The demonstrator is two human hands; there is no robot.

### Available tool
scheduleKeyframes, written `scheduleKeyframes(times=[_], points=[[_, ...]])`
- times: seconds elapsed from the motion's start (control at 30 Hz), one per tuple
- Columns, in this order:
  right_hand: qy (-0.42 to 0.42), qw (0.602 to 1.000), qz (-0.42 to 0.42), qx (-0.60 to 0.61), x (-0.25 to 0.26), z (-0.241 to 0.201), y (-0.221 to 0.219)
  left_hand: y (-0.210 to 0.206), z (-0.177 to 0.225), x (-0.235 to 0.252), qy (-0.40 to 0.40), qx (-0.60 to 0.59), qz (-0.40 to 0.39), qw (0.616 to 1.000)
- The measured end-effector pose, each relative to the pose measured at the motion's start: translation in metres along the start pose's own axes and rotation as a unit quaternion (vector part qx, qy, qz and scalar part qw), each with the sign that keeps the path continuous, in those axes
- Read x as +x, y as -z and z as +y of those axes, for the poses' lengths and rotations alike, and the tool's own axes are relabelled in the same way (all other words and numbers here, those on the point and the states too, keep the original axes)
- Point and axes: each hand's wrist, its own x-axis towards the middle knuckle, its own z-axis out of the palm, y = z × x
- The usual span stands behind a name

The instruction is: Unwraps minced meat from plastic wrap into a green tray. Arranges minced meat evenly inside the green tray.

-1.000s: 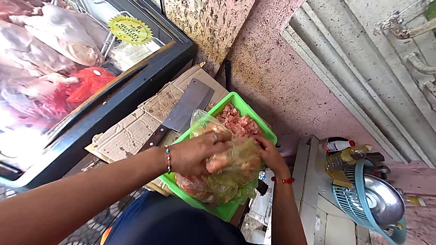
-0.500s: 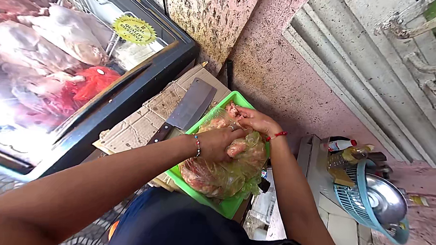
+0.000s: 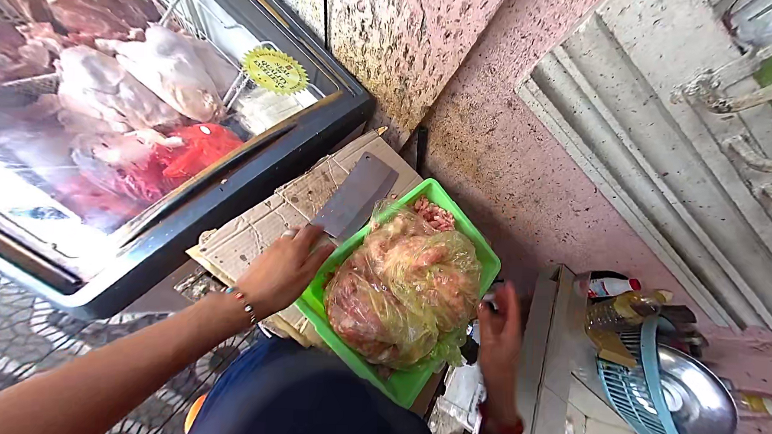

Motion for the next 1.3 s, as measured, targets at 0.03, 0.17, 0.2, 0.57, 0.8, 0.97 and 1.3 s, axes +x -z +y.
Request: scheduleKeyframes(times=[0.03,0.17,0.2,0.57,0.8,0.97,1.3], points=[[-0.051,0.998,0.034,0.004,-0.018,0.01,-0.014,-0.003,-0.01,-0.007,0.031,-0.007,-0.021,0.999],[-0.198,0.979,0.044,0.009,-0.05,0.019,-0.047,-0.015,0.003,-0.014,0.055,-0.024,-0.042,0.997],[-0.2,0.978,0.051,0.004,-0.048,0.017,-0.049,-0.016,0.011,-0.01,0.055,-0.023,-0.034,0.998],[-0.184,0.98,0.034,-0.065,0.047,0.036,-0.021,-0.031,0.061,0.043,0.045,0.044,-0.098,0.993],[0.098,0.99,0.026,-0.098,-0.005,0.012,-0.01,-0.037,0.084,0.021,-0.152,0.048,-0.123,0.979],[0.103,0.965,-0.045,-0.237,-0.024,0.014,-0.052,-0.055,0.088,0.024,-0.095,0.09,-0.213,0.968],[0.065,0.99,0.055,-0.11,0.003,0.025,-0.059,-0.073,0.083,0.034,-0.157,0.004,-0.072,0.985]])
